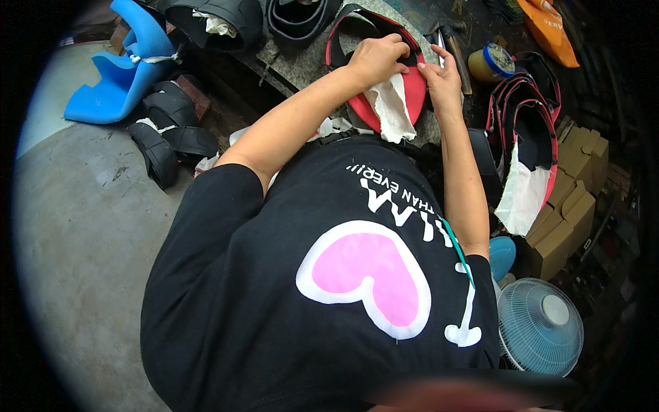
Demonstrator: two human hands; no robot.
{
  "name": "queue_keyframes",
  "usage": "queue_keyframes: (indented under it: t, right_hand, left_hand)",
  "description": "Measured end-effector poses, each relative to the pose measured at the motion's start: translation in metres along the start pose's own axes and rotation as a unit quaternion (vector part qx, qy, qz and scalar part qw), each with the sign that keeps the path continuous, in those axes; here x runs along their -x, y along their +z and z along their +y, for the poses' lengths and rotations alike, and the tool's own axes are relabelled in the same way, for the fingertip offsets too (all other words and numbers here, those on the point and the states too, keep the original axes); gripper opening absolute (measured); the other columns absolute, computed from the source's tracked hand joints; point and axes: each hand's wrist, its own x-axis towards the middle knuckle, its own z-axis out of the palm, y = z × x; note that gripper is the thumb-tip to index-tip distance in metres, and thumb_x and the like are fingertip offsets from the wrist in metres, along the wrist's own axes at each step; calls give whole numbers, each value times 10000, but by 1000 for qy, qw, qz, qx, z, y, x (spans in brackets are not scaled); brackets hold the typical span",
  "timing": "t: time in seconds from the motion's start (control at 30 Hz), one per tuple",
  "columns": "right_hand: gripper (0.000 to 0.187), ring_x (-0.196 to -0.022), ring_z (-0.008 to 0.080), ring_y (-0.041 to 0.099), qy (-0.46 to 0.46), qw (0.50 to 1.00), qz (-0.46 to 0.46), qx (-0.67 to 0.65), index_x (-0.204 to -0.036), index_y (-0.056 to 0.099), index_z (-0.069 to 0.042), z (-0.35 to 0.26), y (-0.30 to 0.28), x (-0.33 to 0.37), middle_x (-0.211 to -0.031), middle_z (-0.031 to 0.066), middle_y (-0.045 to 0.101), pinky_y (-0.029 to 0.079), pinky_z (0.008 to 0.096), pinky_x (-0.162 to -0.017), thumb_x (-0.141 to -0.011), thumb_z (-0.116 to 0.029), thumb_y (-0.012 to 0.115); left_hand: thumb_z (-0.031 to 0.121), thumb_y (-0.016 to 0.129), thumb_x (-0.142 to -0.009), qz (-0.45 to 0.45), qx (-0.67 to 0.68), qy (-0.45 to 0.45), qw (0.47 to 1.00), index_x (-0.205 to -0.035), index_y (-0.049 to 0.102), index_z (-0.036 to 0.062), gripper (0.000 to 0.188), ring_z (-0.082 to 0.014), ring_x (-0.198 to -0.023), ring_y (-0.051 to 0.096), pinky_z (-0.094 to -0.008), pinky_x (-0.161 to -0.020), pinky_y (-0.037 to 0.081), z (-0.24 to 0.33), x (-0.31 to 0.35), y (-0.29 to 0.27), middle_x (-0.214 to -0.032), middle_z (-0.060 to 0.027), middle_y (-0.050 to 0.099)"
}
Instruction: The person inserts white padding into the interior of a red and black shoe, then uses scissors to trim the excess material flush with the shoe's opening. The person repeats this process on a second shoe, adjusting the padding and cutting it to fit.
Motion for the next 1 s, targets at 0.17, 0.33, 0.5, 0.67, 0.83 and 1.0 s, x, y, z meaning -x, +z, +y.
queue_keyframes:
  t: [0.17, 0.33, 0.5, 0.67, 0.83, 1.0]
  right_hand:
    - [563, -651, 31, 523, -12, 999, -1, 43, -1390, 421, -37, 0, 1, 0, -764, -6, 641, 399, 190, -562, -883, -6, 665]
    - [591, -711, 104, 638, -77, 987, 1, 138, -1353, 475, -95, 19, 2, -7, -816, 62, 715, 516, 263, -668, -812, -56, 710]
    - [605, -715, 157, 671, -45, 986, 10, 161, -1324, 475, -76, 28, -2, -14, -835, 94, 726, 528, 296, -690, -772, -102, 724]
    - [640, -774, 206, 708, -64, 968, 20, 242, -1313, 482, -43, 29, -1, -25, -903, 143, 740, 537, 323, -727, -747, -144, 765]
    - [675, -834, 229, 716, -29, 978, 11, 208, -1315, 487, -58, 39, 6, -41, -955, 162, 739, 539, 333, -753, -724, -171, 793]
    - [650, -848, 222, 698, -53, 967, 27, 247, -1309, 488, -65, 40, 9, -41, -946, 147, 726, 532, 333, -745, -724, -130, 762]
  left_hand:
    - [223, 706, -792, -58, -125, 47, 989, -927, 687, 78, 199, -272, -763, 682, -381, -694, 553, 4, 5, 2, -910, -81, 649]
    - [193, 668, -761, 3, -105, 15, 994, -811, 686, 60, 143, -306, -735, 675, -407, -689, 555, 4, 2, 12, -841, -126, 655]
    - [209, 651, -740, -19, 56, -106, 993, -784, 714, 45, 180, -363, -774, 673, -450, -767, 540, -22, -5, 9, -836, -170, 686]
    - [247, 669, -761, -19, 65, -101, 993, -831, 727, 66, 203, -347, -810, 675, -437, -757, 545, -23, -1, 9, -860, -151, 689]
    - [256, 678, -758, -18, 37, -55, 998, -843, 735, 76, 207, -333, -803, 672, -432, -759, 547, -15, 5, 6, -849, -126, 671]
    - [220, 658, -735, 12, 2, -62, 998, -815, 728, 80, 176, -333, -787, 667, -451, -763, 540, -11, 2, 13, -841, -126, 664]
